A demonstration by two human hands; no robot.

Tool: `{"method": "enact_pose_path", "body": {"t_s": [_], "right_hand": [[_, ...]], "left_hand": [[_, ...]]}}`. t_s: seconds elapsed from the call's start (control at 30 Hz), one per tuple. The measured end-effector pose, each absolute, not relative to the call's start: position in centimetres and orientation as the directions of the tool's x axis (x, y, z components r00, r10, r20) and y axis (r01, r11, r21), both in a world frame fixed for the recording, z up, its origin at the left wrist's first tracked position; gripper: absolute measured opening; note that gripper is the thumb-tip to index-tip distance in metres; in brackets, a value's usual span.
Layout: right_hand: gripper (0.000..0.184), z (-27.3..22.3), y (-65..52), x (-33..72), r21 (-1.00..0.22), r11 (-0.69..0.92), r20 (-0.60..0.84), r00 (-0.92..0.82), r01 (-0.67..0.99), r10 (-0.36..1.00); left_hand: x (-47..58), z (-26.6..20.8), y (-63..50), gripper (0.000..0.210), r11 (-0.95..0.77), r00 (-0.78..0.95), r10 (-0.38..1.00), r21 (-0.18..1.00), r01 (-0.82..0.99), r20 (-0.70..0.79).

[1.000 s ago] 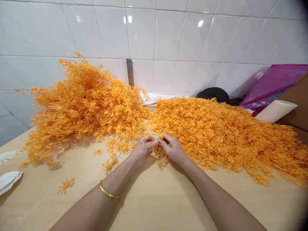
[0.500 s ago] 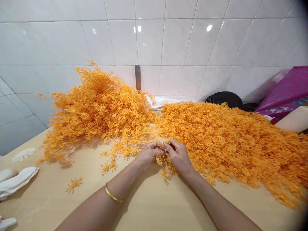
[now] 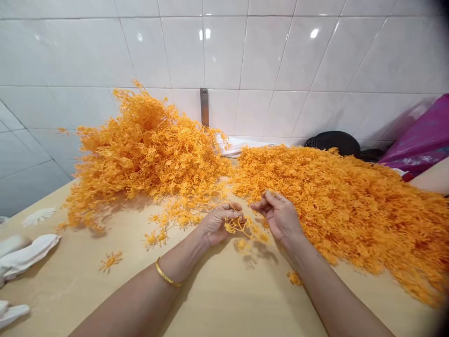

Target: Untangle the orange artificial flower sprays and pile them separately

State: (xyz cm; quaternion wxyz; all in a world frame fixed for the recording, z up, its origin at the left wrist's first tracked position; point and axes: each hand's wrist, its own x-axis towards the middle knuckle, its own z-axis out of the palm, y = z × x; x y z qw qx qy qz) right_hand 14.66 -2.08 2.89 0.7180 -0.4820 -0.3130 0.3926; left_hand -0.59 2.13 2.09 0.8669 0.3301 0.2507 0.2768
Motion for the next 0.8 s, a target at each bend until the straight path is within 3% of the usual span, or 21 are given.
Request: {"method": "enact_pose_path", "body": {"t_s": [0.13, 0.23, 0.37, 0.57, 0.67, 0.8], "right_hand": [[0.028, 3.1, -2.5, 13.9, -0.970, -0.050, -0.143, 0.398, -0.237, 0.906], [0.038, 3.4, -3.0, 13.6, -0.997, -0.072, -0.079, 0.258, -0.037, 0.963], [0.032, 3.6, -3.5, 13.2, -0.964, 0.034, 0.047, 0.045, 0.262, 0.998], [0.034, 3.1, -3.3, 12.8, -0.855, 0.109, 0.217, 0.158, 0.508, 0.963], [0.036, 2.6, -3.1, 13.0, -0.838, 0.113, 0.267, 0.220, 0.534, 0.938], [0.037, 1.9, -2.7, 13.1, -0.896, 0.082, 0.295, 0.449, 0.436, 0.844]], "left_hand": [[-0.3, 1.9, 2.2, 0.017, 0.535, 0.656, 0.727, 0.766, -0.355, -0.203], [-0.2, 1.8, 2.2, 0.015, 0.436, 0.587, 0.797, 0.809, -0.395, -0.142], [-0.2, 1.6, 2.5, 0.015, 0.409, 0.540, 0.831, 0.805, -0.430, -0.133], [-0.2, 1.2, 2.6, 0.017, 0.417, 0.656, 0.750, 0.831, -0.368, -0.086], [-0.1, 1.0, 2.5, 0.014, 0.381, 0.694, 0.715, 0.880, -0.285, -0.085], [0.0, 1.0, 2.4, 0.014, 0.325, 0.696, 0.715, 0.914, -0.245, -0.067]]}}
